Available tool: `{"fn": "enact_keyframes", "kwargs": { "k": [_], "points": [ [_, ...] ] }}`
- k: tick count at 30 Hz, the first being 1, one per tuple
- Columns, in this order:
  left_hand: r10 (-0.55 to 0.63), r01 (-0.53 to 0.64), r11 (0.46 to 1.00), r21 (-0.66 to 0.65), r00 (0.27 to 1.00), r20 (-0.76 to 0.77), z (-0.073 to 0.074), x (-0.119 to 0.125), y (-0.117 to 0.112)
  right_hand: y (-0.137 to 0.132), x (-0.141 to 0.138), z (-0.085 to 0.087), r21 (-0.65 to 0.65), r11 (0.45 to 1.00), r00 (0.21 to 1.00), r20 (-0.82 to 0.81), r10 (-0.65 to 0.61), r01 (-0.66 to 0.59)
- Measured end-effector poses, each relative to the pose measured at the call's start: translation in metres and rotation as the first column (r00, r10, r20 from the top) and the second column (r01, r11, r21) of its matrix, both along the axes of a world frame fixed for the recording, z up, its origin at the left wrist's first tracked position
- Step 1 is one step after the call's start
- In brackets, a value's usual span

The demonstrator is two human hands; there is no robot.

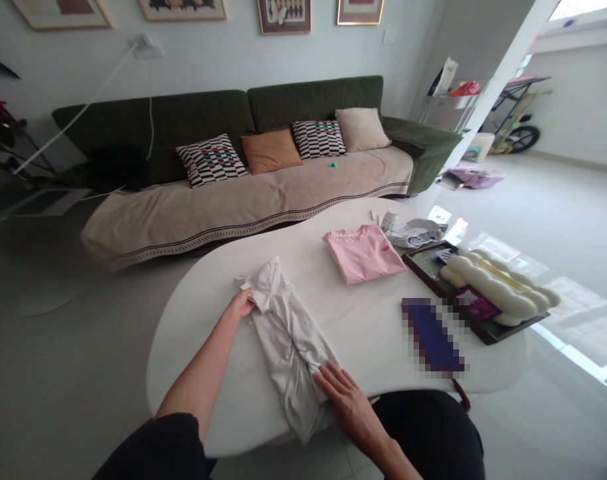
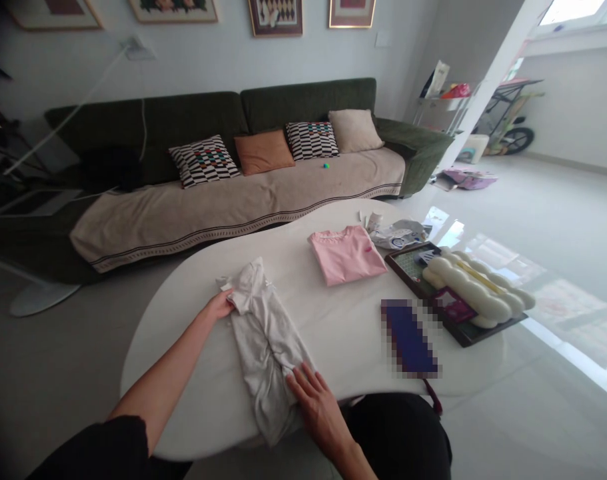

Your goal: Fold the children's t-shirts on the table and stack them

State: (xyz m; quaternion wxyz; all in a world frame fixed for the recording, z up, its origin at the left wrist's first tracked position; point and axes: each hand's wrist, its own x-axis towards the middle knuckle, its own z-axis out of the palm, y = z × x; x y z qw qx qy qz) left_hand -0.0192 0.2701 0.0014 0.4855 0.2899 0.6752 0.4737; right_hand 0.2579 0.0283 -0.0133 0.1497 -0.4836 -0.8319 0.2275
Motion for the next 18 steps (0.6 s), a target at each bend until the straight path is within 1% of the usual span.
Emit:
{"fn": "enact_keyframes", "kwargs": {
  "k": [2, 5, 7, 9, 11, 13, 15, 18],
  "points": [
    [-0.003, 0.002, 1.0, -0.014, 0.997, -0.074, -0.003, 0.003, 0.004, -0.001, 0.002, 0.002, -0.002, 1.0, 1.0, 0.017, -0.011, 0.011],
    [0.024, -0.025, 1.0, -0.002, 0.97, -0.24, -0.002, 0.003, 0.01, -0.003, 0.005, 0.01, 0.007, 1.0, 0.999, 0.022, -0.023, 0.023],
    [0.05, -0.043, 0.999, 0.028, 0.925, -0.377, 0.002, 0.002, 0.01, -0.004, 0.005, 0.016, 0.019, 1.0, 1.0, 0.021, -0.003, 0.002],
    [0.068, -0.035, 0.997, 0.074, 0.857, -0.511, 0.007, 0.003, 0.009, -0.005, 0.005, 0.019, 0.032, 0.999, 1.0, 0.027, 0.014, -0.015],
    [0.055, 0.025, 0.992, 0.12, 0.784, -0.618, 0.012, 0.009, 0.012, -0.004, 0.004, 0.02, 0.046, 0.999, 0.999, 0.036, 0.019, -0.021],
    [0.002, 0.127, 0.983, 0.135, 0.721, -0.693, 0.017, 0.018, 0.023, -0.003, 0.003, 0.018, 0.062, 0.998, 0.999, 0.035, 0.017, -0.019],
    [-0.076, 0.224, 0.969, 0.104, 0.669, -0.739, 0.022, 0.029, 0.04, -0.001, 0.002, 0.015, 0.08, 0.997, 1.0, 0.025, 0.011, -0.013],
    [-0.2, 0.304, 0.953, -0.008, 0.606, -0.77, 0.025, 0.043, 0.071, 0.002, -0.001, 0.009, 0.094, 0.996, 1.0, 0.024, -0.008, 0.006]
  ]
}}
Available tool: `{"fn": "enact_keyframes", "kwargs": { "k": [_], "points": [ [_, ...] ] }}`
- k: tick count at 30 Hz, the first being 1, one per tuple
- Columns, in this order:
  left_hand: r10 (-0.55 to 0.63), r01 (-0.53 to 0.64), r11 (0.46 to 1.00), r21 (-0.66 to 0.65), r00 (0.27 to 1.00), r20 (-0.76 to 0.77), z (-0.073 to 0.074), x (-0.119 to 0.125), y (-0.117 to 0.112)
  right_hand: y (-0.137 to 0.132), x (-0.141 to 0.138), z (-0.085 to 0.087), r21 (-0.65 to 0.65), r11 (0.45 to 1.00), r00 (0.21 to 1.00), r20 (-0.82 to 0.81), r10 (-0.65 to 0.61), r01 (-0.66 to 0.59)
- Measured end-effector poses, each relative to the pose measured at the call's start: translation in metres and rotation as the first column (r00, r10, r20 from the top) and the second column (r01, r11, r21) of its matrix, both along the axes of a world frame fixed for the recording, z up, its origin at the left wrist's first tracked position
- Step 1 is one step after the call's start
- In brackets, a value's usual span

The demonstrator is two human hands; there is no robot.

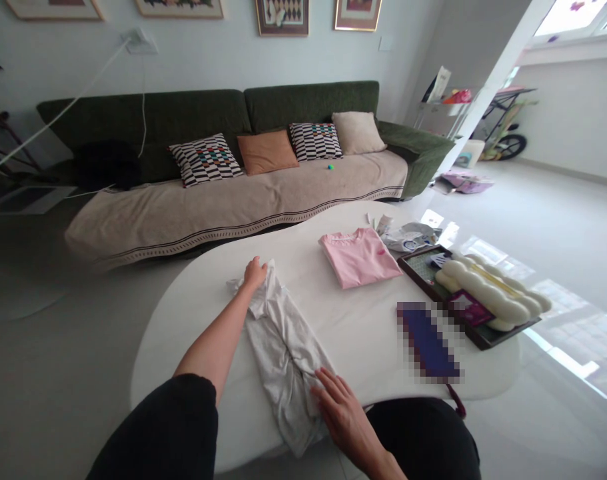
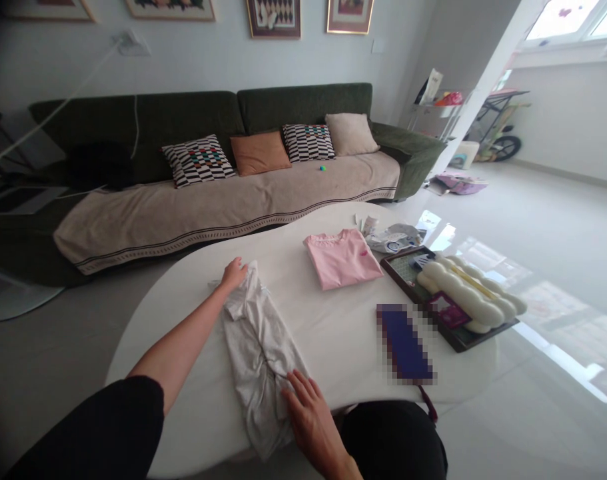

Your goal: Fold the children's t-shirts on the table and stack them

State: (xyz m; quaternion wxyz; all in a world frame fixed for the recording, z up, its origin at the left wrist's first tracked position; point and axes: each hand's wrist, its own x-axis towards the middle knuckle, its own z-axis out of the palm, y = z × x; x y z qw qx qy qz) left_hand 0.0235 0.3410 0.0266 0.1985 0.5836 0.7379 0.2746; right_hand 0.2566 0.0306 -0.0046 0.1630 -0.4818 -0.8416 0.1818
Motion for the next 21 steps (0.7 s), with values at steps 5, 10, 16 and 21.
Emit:
{"fn": "enact_keyframes", "kwargs": {
  "k": [5, 10, 16, 21],
  "points": [
    [-0.108, 0.097, 0.985, -0.144, 0.992, -0.071, -0.008, 0.009, 0.029, 0.004, -0.006, -0.013, -0.027, 0.999, 0.998, 0.046, -0.03, 0.032],
    [-0.086, 0.061, 0.987, -0.146, 0.982, -0.171, -0.015, 0.013, 0.033, -0.002, -0.005, -0.021, -0.058, 0.998, 0.996, 0.087, -0.017, 0.022],
    [-0.255, 0.281, 0.959, 0.044, 0.917, -0.307, -0.001, 0.025, 0.011, 0.007, -0.003, -0.008, -0.018, 0.998, 0.997, 0.053, -0.056, 0.057],
    [-0.442, 0.476, 0.879, -0.031, 0.788, -0.43, -0.027, 0.03, -0.039, 0.044, -0.023, -0.011, 0.05, 0.992, 0.993, -0.013, -0.119, 0.119]
  ]
}}
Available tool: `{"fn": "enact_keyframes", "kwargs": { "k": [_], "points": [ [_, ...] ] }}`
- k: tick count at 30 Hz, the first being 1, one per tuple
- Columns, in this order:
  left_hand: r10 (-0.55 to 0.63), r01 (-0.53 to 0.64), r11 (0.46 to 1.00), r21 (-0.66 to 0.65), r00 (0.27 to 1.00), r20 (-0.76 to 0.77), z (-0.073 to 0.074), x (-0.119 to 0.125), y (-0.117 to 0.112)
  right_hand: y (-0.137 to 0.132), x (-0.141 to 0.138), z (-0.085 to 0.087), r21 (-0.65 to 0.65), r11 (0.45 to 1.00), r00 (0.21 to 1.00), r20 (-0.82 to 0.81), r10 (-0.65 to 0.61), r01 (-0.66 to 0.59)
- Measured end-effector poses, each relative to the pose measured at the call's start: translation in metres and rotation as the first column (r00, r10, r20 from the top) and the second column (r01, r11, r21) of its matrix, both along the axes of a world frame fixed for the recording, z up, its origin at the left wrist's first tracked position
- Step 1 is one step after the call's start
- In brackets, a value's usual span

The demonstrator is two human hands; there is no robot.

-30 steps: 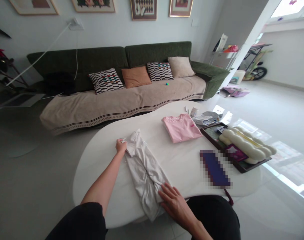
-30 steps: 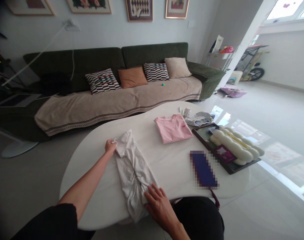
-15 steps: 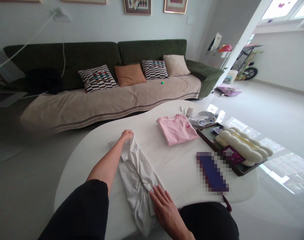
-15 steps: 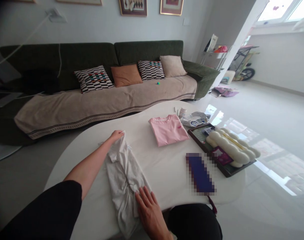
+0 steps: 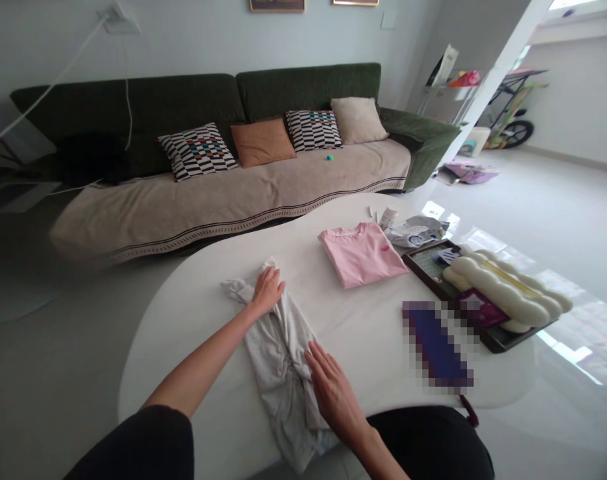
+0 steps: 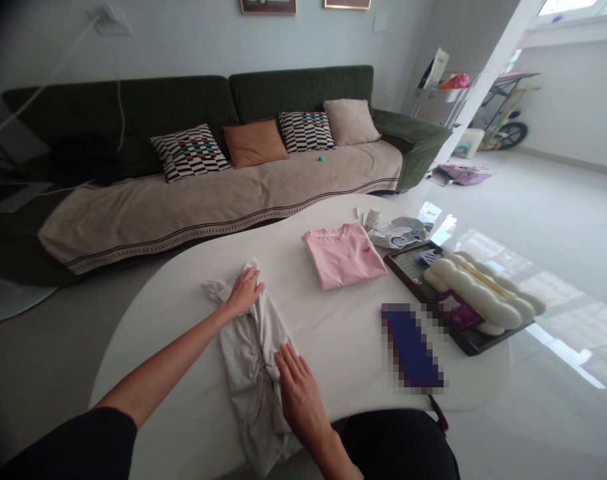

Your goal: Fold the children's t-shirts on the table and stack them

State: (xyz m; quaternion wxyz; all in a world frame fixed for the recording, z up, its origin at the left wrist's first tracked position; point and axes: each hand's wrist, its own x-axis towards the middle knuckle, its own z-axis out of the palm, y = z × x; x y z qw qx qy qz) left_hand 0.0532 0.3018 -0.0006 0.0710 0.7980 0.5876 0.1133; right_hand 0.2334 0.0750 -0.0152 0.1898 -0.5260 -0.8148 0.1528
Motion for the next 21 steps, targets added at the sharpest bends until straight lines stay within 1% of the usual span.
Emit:
{"fn": "enact_keyframes", "kwargs": {
  "k": [3, 5, 7, 12, 14, 16, 19, 21],
  "points": [
    [0.15, -0.159, 0.981, -0.116, 0.986, -0.079, -0.019, -0.004, -0.02, 0.012, -0.013, -0.008, -0.036, 0.999, 0.999, 0.041, -0.005, 0.006],
    [0.201, -0.212, 0.965, -0.152, 0.976, -0.087, -0.024, -0.006, -0.023, 0.011, -0.016, -0.012, -0.07, 0.997, 0.996, 0.089, -0.027, 0.033],
    [0.219, -0.231, 0.959, -0.167, 0.972, -0.085, -0.024, -0.007, -0.022, 0.004, -0.017, -0.014, -0.097, 0.993, 0.99, 0.132, -0.056, 0.069],
    [0.21, -0.222, 0.957, -0.188, 0.974, -0.082, -0.021, -0.007, -0.014, -0.016, -0.017, -0.013, -0.148, 0.981, 0.976, 0.194, -0.098, 0.128],
    [0.202, -0.219, 0.949, -0.228, 0.975, -0.093, -0.018, -0.008, -0.014, -0.023, -0.017, -0.012, -0.159, 0.976, 0.971, 0.212, -0.112, 0.147],
    [0.177, -0.2, 0.934, -0.295, 0.979, -0.102, -0.013, -0.01, -0.016, -0.031, -0.016, -0.01, -0.164, 0.975, 0.97, 0.217, -0.113, 0.15],
    [0.089, -0.119, 0.913, -0.391, 0.992, -0.094, -0.004, -0.013, -0.025, -0.05, -0.012, -0.007, -0.154, 0.984, 0.981, 0.186, -0.055, 0.084],
    [0.053, -0.077, 0.925, -0.372, 0.996, -0.074, 0.003, -0.014, -0.038, -0.067, -0.006, -0.005, -0.142, 0.99, 0.987, 0.157, 0.02, 0.002]
  ]
}}
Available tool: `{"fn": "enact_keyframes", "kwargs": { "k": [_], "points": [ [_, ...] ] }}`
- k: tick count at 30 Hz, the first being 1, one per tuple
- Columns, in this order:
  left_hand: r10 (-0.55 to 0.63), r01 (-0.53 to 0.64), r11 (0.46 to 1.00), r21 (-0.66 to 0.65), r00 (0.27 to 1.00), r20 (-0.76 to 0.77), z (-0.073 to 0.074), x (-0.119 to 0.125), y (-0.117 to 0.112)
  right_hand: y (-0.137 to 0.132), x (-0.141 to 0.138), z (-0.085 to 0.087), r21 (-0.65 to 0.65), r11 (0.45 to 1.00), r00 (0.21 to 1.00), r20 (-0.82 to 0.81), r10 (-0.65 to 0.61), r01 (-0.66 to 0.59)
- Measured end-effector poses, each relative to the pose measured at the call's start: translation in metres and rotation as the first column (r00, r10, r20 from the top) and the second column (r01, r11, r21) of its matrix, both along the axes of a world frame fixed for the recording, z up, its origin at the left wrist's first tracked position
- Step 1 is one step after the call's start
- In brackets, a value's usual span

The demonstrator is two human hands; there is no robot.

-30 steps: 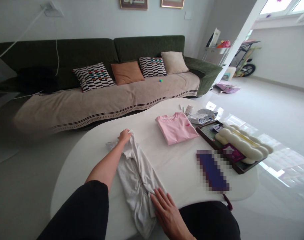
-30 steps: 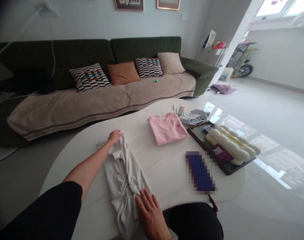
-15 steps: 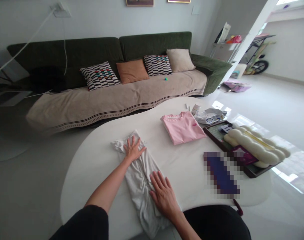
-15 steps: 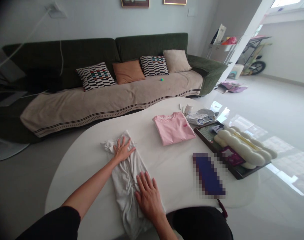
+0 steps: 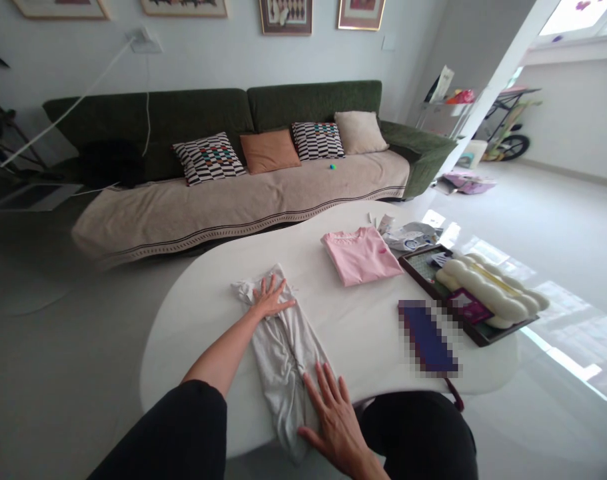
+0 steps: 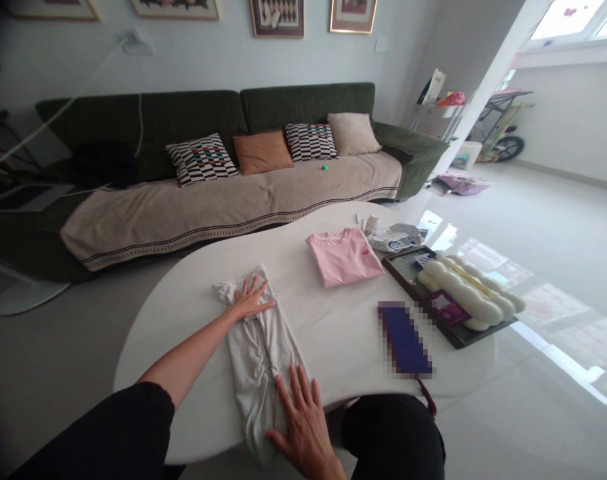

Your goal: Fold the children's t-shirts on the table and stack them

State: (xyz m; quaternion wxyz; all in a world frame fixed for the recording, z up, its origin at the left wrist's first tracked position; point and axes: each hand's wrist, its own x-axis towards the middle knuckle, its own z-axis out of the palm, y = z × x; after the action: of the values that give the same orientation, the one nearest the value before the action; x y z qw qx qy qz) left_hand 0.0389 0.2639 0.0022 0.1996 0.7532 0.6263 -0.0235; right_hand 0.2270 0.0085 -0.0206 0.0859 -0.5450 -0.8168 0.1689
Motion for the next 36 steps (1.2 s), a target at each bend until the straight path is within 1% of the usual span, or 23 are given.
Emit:
{"fn": "enact_keyframes", "kwargs": {
  "k": [2, 3, 5, 6, 8, 9, 10, 11, 13, 15, 16, 18, 21, 24, 26, 28, 29, 31, 32, 34, 35, 36],
  "points": [
    [-0.013, 0.011, 0.994, 0.107, 1.0, 0.016, 0.006, 0.002, -0.02, -0.016, 0.007, 0.001, 0.01, 0.998, 0.998, -0.006, 0.064, -0.064],
    [-0.02, 0.015, 0.985, 0.17, 0.999, 0.027, 0.009, 0.005, -0.034, -0.022, 0.01, 0.0, 0.014, 0.997, 0.997, 0.004, 0.082, -0.082],
    [-0.078, 0.061, 0.964, 0.257, 0.995, 0.058, 0.014, 0.01, -0.072, -0.03, 0.019, -0.002, 0.031, 0.995, 0.994, 0.048, 0.095, -0.097],
    [-0.138, 0.112, 0.955, 0.273, 0.988, 0.076, 0.016, 0.011, -0.095, -0.032, 0.024, -0.003, 0.052, 0.993, 0.992, 0.08, 0.098, -0.102],
    [-0.292, 0.261, 0.932, 0.251, 0.951, 0.098, 0.015, 0.011, -0.149, -0.032, 0.033, -0.008, 0.123, 0.984, 0.983, 0.147, 0.113, -0.131],
    [-0.373, 0.344, 0.912, 0.224, 0.922, 0.1, 0.012, 0.01, -0.178, -0.03, 0.037, -0.012, 0.169, 0.973, 0.976, 0.177, 0.125, -0.155],
    [-0.437, 0.415, 0.89, 0.191, 0.894, 0.093, 0.008, 0.007, -0.205, -0.028, 0.041, -0.015, 0.213, 0.96, 0.969, 0.203, 0.139, -0.182],
    [-0.467, 0.452, 0.878, 0.157, 0.881, 0.074, 0.003, 0.004, -0.229, -0.026, 0.044, -0.019, 0.252, 0.945, 0.963, 0.224, 0.152, -0.208],
    [-0.451, 0.447, 0.887, 0.117, 0.892, 0.008, -0.008, -0.002, -0.267, -0.022, 0.048, -0.026, 0.312, 0.918, 0.953, 0.252, 0.17, -0.246],
    [-0.393, 0.397, 0.909, 0.126, 0.918, -0.056, -0.017, -0.005, -0.286, -0.019, 0.049, -0.03, 0.348, 0.896, 0.946, 0.262, 0.188, -0.275],
    [-0.361, 0.369, 0.918, 0.144, 0.929, -0.075, -0.02, -0.005, -0.29, -0.017, 0.049, -0.031, 0.358, 0.889, 0.945, 0.26, 0.2, -0.286],
    [-0.313, 0.323, 0.928, 0.187, 0.946, -0.079, -0.024, -0.003, -0.29, -0.015, 0.048, -0.03, 0.358, 0.884, 0.945, 0.24, 0.224, -0.3],
    [-0.28, 0.279, 0.937, 0.209, 0.96, -0.027, -0.025, -0.001, -0.284, -0.013, 0.048, -0.02, 0.307, 0.903, 0.95, 0.184, 0.253, -0.3],
    [-0.304, 0.294, 0.945, 0.141, 0.951, 0.054, -0.019, -0.003, -0.287, -0.016, 0.048, -0.002, 0.218, 0.929, 0.954, 0.086, 0.287, -0.299],
    [-0.329, 0.322, 0.944, 0.072, 0.936, 0.123, -0.011, -0.007, -0.294, -0.021, 0.047, 0.015, 0.133, 0.948, 0.957, 0.001, 0.291, -0.289],
    [-0.355, 0.364, 0.931, -0.007, 0.911, 0.21, 0.005, -0.012, -0.302, -0.026, 0.048, 0.038, 0.009, 0.955, 0.952, -0.078, 0.298, -0.298],
    [-0.364, 0.39, 0.919, -0.053, 0.893, 0.265, 0.015, -0.016, -0.304, -0.028, 0.048, 0.052, -0.067, 0.948, 0.946, -0.116, 0.303, -0.312],
    [-0.357, 0.449, 0.88, -0.155, 0.841, 0.407, 0.042, -0.023, -0.304, -0.024, 0.049, 0.083, -0.213, 0.918, 0.935, -0.199, 0.293, -0.333],
    [-0.329, 0.472, 0.858, -0.201, 0.806, 0.492, 0.057, -0.028, -0.299, -0.018, 0.049, 0.1, -0.273, 0.899, 0.928, -0.249, 0.276, -0.341],
    [-0.213, 0.49, 0.829, -0.269, 0.722, 0.658, 0.084, -0.037, -0.281, 0.006, 0.045, 0.13, -0.341, 0.875, 0.909, -0.353, 0.22, -0.344],
    [-0.13, 0.468, 0.835, -0.288, 0.677, 0.725, 0.094, -0.041, -0.266, 0.025, 0.041, 0.141, -0.346, 0.874, 0.896, -0.4, 0.192, -0.341],
    [-0.032, 0.416, 0.858, -0.302, 0.629, 0.777, 0.1, -0.045, -0.249, 0.046, 0.035, 0.149, -0.333, 0.884, 0.885, -0.437, 0.162, -0.327]
  ]
}}
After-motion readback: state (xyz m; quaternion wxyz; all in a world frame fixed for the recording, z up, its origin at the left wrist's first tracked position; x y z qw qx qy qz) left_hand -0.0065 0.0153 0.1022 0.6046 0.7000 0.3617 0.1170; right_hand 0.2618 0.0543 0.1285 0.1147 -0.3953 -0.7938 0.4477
